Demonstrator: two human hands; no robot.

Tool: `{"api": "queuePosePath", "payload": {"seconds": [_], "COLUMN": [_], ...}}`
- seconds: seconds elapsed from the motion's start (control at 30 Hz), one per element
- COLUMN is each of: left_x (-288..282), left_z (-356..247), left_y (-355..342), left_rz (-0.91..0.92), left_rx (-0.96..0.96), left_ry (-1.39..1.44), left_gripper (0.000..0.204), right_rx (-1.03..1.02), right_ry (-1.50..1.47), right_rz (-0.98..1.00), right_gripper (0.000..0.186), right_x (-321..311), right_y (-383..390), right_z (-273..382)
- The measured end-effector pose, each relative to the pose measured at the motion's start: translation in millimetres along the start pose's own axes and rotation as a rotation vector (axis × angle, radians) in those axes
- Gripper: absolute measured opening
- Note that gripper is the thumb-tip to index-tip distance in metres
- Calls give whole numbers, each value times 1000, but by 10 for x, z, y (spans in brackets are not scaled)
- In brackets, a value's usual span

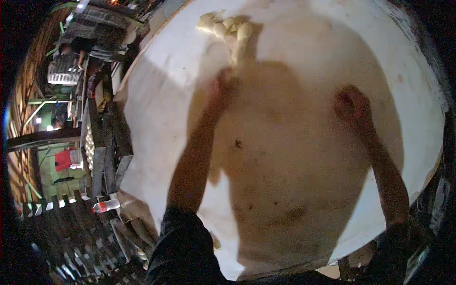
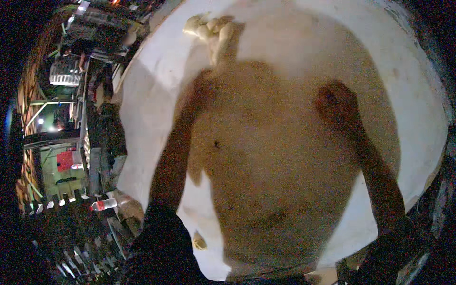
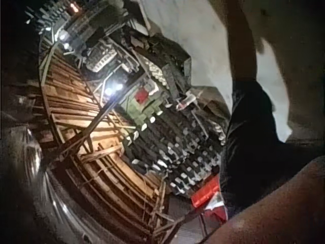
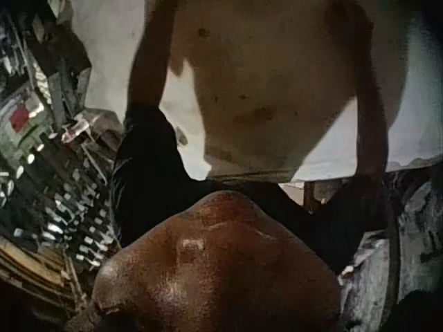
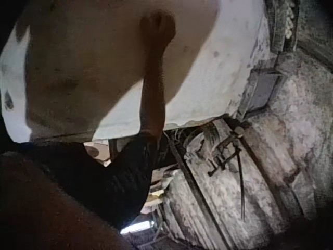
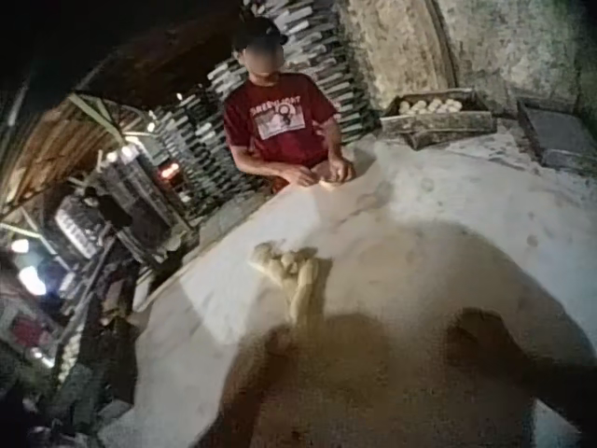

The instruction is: The person prepares dough by dampening it with water from a bottle, then shapes it by hand into balls and braids, placing the finished pieces onto a tray.

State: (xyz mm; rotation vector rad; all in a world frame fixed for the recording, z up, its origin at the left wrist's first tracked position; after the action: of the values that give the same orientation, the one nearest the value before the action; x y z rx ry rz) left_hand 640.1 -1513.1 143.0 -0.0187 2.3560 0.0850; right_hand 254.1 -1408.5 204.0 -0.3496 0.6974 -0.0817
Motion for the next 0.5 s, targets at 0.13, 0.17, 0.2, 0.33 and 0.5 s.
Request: {"api": "queuePosePath", "payload": {"seconds": [0.13,0.17,0.2,0.33,0.5], "left_x": [-202,-378,-535,-1242,-1617], "left_z": [-505,-431,-433,-87,-29], "left_y": [1902,2319,2675,3869,4802], "left_rz": [122,44,-33,-209,-585], "left_rx": [9,35,-32,-29,-322], "left_ry": [-162,-220,-227,-254,-152], "left_gripper": [38,34,31,50,75], "right_rx": [-169,-94,-22,-122,-136], "right_ry": [-3,66,142,281,-33], "right_rz": [-217,-133,-44,-200,-211], "right_gripper": [33,29,26,30,44], "right_x": [886,1164,1418,2126,2297], "right_y": [-1440,-1831,-2089,-2137,-973], "right_z": [-542,-433,-199,1000,1209]}}
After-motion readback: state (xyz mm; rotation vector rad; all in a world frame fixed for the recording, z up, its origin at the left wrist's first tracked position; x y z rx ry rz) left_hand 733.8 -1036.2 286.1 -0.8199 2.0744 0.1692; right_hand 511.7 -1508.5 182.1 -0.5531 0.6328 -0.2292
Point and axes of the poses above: each hand's wrist, its own y-axis away from the middle knuckle, its own x-axis out of the palm, z = x × y, the point moved 3 cm from there along -y, towards the middle knuckle, and after that the axes turned 7 degrees about -z, right-handed, at the moved point
